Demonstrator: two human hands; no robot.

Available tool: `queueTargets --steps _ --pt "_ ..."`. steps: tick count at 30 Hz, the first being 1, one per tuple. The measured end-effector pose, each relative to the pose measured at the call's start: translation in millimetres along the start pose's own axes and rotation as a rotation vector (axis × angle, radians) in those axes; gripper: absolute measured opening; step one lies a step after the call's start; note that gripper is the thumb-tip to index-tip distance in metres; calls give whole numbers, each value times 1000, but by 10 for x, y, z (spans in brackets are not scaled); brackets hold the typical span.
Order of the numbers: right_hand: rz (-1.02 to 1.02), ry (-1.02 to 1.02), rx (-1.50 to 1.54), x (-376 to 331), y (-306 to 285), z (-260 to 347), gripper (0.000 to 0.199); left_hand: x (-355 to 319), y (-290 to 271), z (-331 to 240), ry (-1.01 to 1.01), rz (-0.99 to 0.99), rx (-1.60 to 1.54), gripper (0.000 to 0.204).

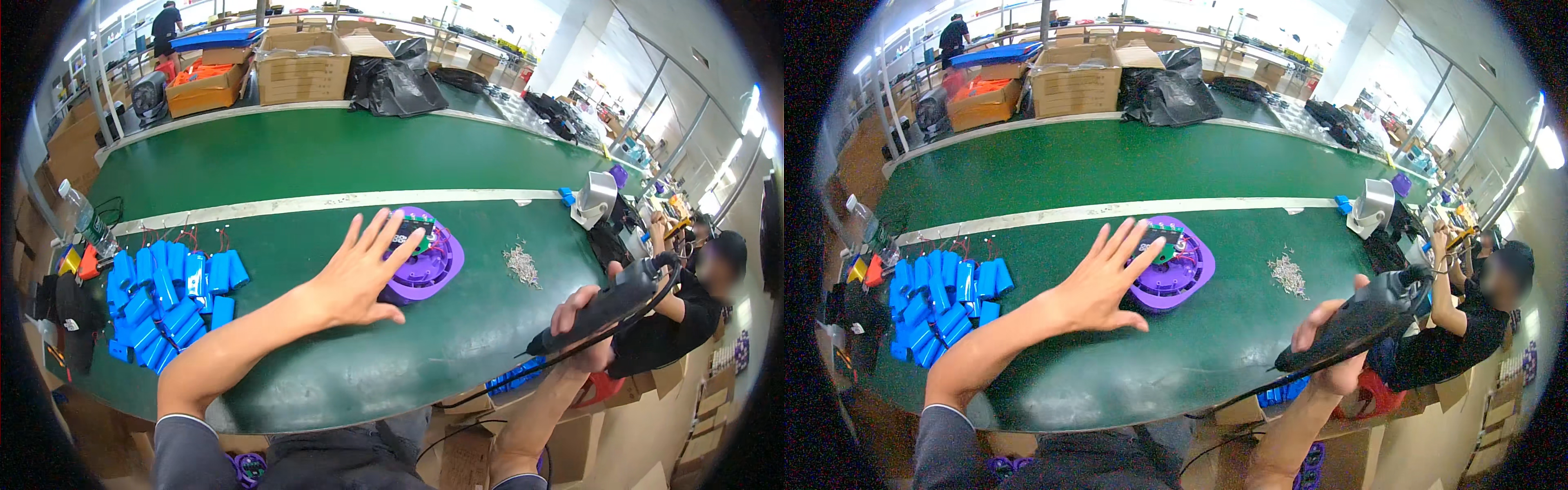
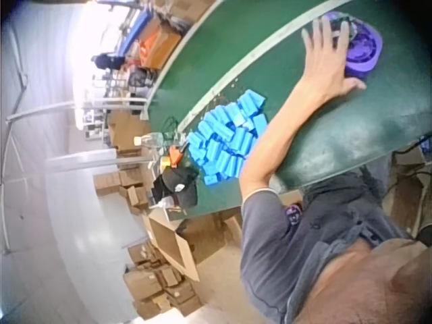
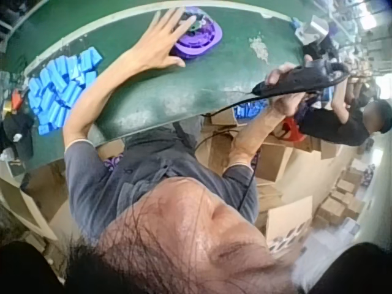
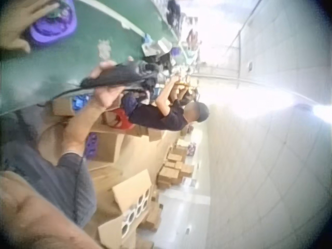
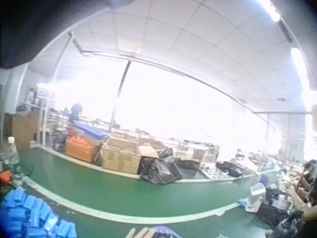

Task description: The person assembles small purple fans by inserting battery packs into the purple fan housing and securing components with an electric screwdriver.

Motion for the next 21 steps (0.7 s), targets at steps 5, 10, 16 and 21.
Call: queueTargets --steps 5,10,16,21 --pt "-160 -10 -361 -54 -134 -37 98 77 446 -40 130 120 12 83" --pt "-197 20 -457 2 -178 -125 81 109 419 -135 235 35 123 59" --pt "-353 -142 -518 5 -185 -126 59 444 337 176 -201 -50 -306 28" --pt "-466 -600 -632 -71 -39 -7 60 134 705 579 -1364 258 -1361 29"
Point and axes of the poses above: each hand's wrist, its own x-axis towards the middle knuckle, its own y-axis out of the palm, z = x × y, the point moved 5 cm from there along x, towards the middle knuckle, and after that the axes turned 14 degrees about -z, right-handed, at the moved point
